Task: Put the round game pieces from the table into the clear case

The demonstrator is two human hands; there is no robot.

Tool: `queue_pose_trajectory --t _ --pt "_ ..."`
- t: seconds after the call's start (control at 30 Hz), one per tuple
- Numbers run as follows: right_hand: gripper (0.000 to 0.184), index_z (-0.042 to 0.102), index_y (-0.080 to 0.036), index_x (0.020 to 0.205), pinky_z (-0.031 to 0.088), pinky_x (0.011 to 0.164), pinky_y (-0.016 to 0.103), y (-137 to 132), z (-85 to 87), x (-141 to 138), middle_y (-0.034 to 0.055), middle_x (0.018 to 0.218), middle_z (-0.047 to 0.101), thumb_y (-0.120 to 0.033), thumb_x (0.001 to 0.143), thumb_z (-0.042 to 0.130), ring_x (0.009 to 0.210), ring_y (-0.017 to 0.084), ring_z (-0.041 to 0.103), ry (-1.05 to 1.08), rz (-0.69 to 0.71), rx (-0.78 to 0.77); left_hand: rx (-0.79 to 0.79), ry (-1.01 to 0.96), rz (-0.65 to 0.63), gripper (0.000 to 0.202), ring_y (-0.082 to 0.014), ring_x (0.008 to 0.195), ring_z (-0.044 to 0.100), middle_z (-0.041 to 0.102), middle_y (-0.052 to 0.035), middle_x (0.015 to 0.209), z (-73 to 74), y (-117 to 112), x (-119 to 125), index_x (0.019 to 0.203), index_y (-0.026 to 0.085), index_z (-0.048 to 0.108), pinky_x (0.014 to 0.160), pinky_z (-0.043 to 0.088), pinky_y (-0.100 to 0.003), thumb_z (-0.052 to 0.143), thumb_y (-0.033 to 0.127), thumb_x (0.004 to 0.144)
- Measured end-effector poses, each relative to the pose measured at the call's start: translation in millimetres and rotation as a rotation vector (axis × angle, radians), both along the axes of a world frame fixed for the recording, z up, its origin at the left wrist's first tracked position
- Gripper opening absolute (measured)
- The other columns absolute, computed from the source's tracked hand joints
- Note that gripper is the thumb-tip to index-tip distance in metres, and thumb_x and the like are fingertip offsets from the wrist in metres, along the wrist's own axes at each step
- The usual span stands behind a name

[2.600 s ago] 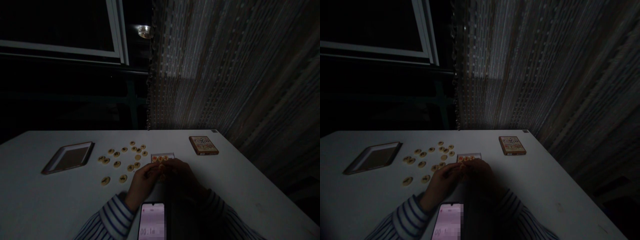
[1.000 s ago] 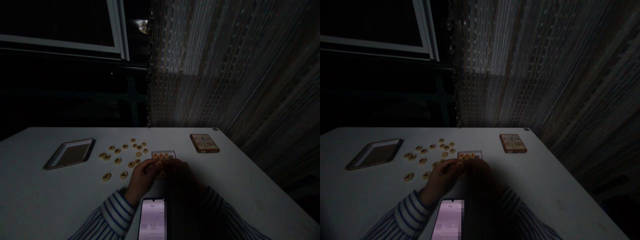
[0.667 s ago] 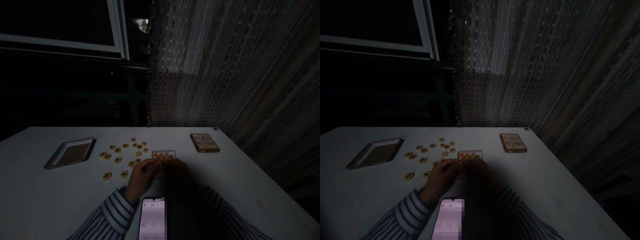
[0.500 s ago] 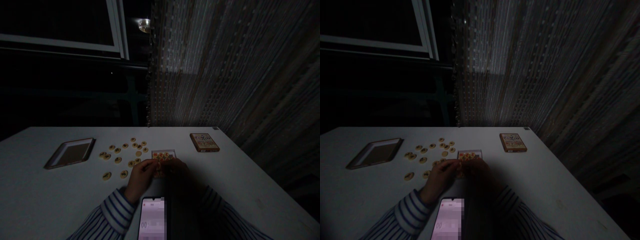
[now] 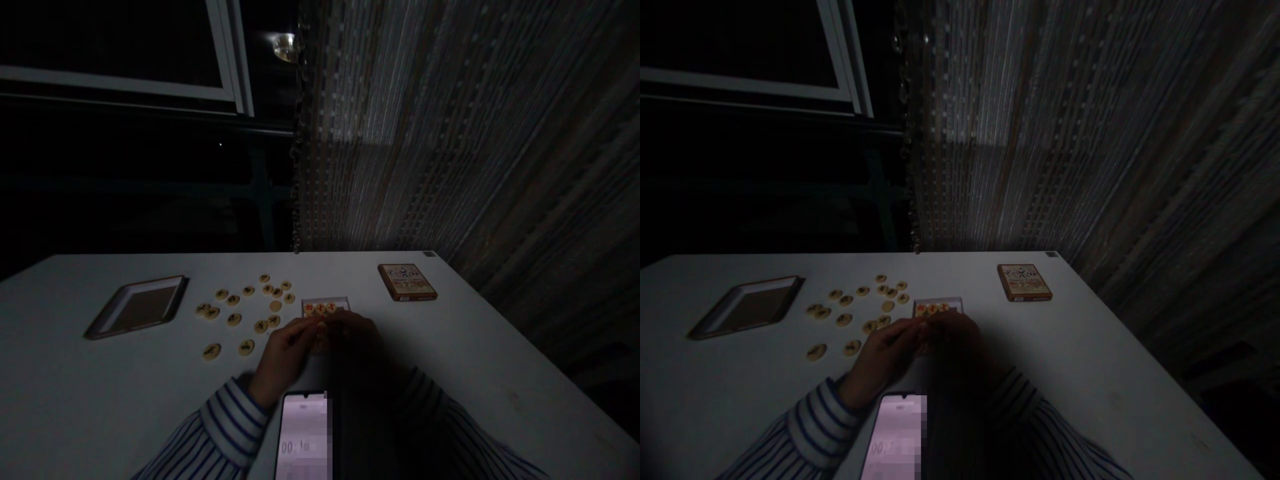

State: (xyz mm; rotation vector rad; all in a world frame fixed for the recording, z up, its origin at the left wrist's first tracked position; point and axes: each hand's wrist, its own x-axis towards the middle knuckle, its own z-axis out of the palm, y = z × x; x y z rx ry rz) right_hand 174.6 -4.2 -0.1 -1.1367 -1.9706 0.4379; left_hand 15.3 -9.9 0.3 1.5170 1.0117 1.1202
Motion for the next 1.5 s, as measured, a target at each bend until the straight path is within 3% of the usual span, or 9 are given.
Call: queue_pose_trajectory --t 0.13,0.27,0.47,0.63,0.77,0.97,1.2,1.5 --pt "0.024 0.063 -0.02 0.082 0.041 0.059 0.02 -1 7.5 0 0.0021 0.076 0.065 -0.033 0.084 0.043 0.067 0.011 0.057 -0.057 0.055 -0.033 -0.031 -0.022 0.033 0.028 -0.0181 0.09 0.059 0.067 -0.0054 0.096 -0.5 0 0 0.093 0.019 0.066 0.086 0.042 -0.032 0.054 0.035 0.074" --pt "0.027 0.061 -0.021 0.089 0.037 0.057 0.021 -1 12.7 -2 0.0014 0.074 0.064 -0.033 0.086 0.037 0.063 0.01 0.055 -0.166 0.114 0.046 -0.061 -0.048 0.096 0.029 -0.0187 0.088 0.06 0.068 -0.0069 0.094 0.0 1 0 0.092 0.016 0.065 0.082 0.045 -0.032 0.056 0.034 0.072" --pt "0.025 0.061 -0.021 0.09 0.032 0.058 0.024 6 4.4 1 0.0037 0.076 0.064 -0.038 0.082 0.044 0.066 0.014 0.053 -0.313 0.047 0.136 -0.105 -0.089 0.125 0.027 -0.0169 0.079 0.062 0.069 -0.0063 0.086 2.9 -1 1 0.087 0.015 0.065 0.073 0.049 -0.028 0.058 0.035 0.07" --pt "0.028 0.06 -0.021 0.092 0.03 0.057 0.024 9 0.6 5 0.0031 0.077 0.064 -0.04 0.083 0.042 0.066 0.013 0.052 -0.369 0.083 0.136 -0.08 -0.066 0.106 0.027 -0.0168 0.082 0.062 0.069 -0.0057 0.088 0.1 0 1 0.088 0.016 0.066 0.076 0.047 -0.028 0.057 0.036 0.072" --pt "0.028 0.059 -0.02 0.092 0.028 0.059 0.025 6 1.9 6 0.0038 0.08 0.064 -0.038 0.085 0.039 0.067 0.013 0.051 -0.398 0.026 0.137 -0.011 0.011 0.132 0.028 -0.0181 0.085 0.061 0.068 -0.0056 0.09 -3.2 2 -1 0.089 0.016 0.065 0.079 0.046 -0.03 0.053 0.036 0.074" --pt "0.027 0.058 -0.018 0.097 0.031 0.064 0.027 7 1.4 14 0.0065 0.088 0.064 -0.036 0.083 0.043 0.075 0.016 0.053 -0.435 -0.043 0.156 0.191 0.266 0.286 0.027 -0.0184 0.087 0.058 0.066 -0.0056 0.092 -11.2 8 -8 0.091 0.017 0.063 0.082 0.044 -0.033 0.049 0.035 0.076" --pt "0.027 0.058 -0.015 0.1 0.036 0.069 0.029 11 1.4 27 0.0077 0.087 0.064 -0.031 0.08 0.047 0.077 0.017 0.054 -0.359 -0.142 0.191 0.254 0.448 0.199 0.03 -0.0191 0.097 0.055 0.061 -0.008 0.104 -21.5 8 -9 0.104 0.017 0.056 0.086 0.042 -0.036 0.04 0.028 0.08" --pt "0.031 0.056 -0.017 0.105 0.041 0.072 0.028 20 8.8 44 0.0042 0.083 0.064 -0.032 0.078 0.048 0.074 0.015 0.056 -0.25 -0.292 0.098 0.233 0.482 0.159 0.033 -0.0198 0.101 0.053 0.059 -0.0095 0.108 -23.5 10 -9 0.108 0.016 0.053 0.088 0.04 -0.037 0.036 0.022 0.08"
